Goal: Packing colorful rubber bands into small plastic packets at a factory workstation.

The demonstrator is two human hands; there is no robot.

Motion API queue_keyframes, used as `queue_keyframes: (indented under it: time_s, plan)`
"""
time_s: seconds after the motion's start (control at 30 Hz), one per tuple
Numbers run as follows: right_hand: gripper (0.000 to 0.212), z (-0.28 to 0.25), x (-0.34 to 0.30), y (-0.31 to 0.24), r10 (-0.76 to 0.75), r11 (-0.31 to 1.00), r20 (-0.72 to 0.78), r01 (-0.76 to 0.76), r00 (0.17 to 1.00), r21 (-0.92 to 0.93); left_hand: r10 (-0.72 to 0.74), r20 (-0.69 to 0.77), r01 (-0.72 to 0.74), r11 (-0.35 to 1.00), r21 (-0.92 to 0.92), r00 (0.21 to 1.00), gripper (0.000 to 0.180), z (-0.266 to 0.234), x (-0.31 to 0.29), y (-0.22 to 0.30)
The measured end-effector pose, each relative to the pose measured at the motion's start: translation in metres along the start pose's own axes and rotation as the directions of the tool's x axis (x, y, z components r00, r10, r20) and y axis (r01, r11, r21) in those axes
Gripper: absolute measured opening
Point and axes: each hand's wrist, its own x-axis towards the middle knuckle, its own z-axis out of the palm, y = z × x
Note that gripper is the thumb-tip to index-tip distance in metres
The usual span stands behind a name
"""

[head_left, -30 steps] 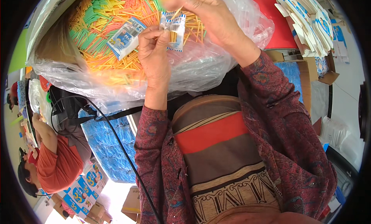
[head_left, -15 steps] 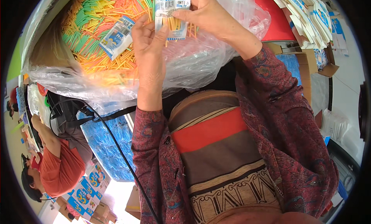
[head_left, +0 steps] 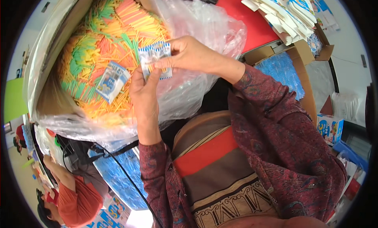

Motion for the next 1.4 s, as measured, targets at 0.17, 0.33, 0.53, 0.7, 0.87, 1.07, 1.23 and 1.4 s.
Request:
queue_keyframes:
  time_s: [0.17, 0.33, 0.53, 0.7, 0.87, 1.07, 1.23, 1.4]
  plan:
    - [0.027, -0.028, -0.011, -0.003, -0.175, 0.984, -0.140, 0.167, 0.974, -0.069, 0.107, 0.005, -0.107, 0.994, 0.027, 0.994, 0.023, 0.021, -0.006, 0.015]
    - [0.034, -0.101, -0.001, -0.029, -0.110, 0.994, -0.424, 0.091, 0.899, -0.065, 0.239, -0.099, -0.209, 0.947, 0.245, 0.966, 0.020, -0.020, -0.005, 0.035]
    - [0.025, -0.166, 0.049, 0.066, -0.232, 0.937, -0.598, 0.010, 0.767, -0.350, 0.470, 0.080, -0.264, 0.339, 0.903, 0.879, 0.022, -0.093, 0.022, 0.034]
    - [0.033, -0.169, 0.054, 0.066, -0.248, 0.598, -0.595, -0.362, 0.765, -0.715, 0.582, 0.256, -0.142, -0.234, 0.962, 0.772, 0.028, -0.117, 0.036, 0.029]
    - [0.044, -0.171, 0.056, 0.063, -0.244, 0.401, -0.536, -0.420, 0.808, -0.814, 0.532, 0.155, -0.029, -0.238, 0.971, 0.832, 0.032, -0.128, 0.043, 0.027]
    - [0.015, -0.188, 0.030, 0.055, -0.403, 0.182, -0.257, -0.199, 0.879, -0.963, 0.496, 0.167, -0.118, -0.128, 0.985, 0.852, 0.023, -0.130, 0.049, 0.028]
    - [0.038, -0.180, 0.018, 0.040, -0.233, 0.675, -0.634, -0.347, 0.738, -0.652, 0.545, 0.113, -0.009, -0.190, 0.982, 0.831, 0.016, -0.126, 0.056, 0.024]
    - [0.026, -0.116, -0.001, 0.005, -0.297, 0.902, -0.557, 0.037, 0.776, -0.429, 0.600, 0.122, -0.040, -0.149, 0.988, 0.791, 0.010, -0.132, 0.054, 0.019]
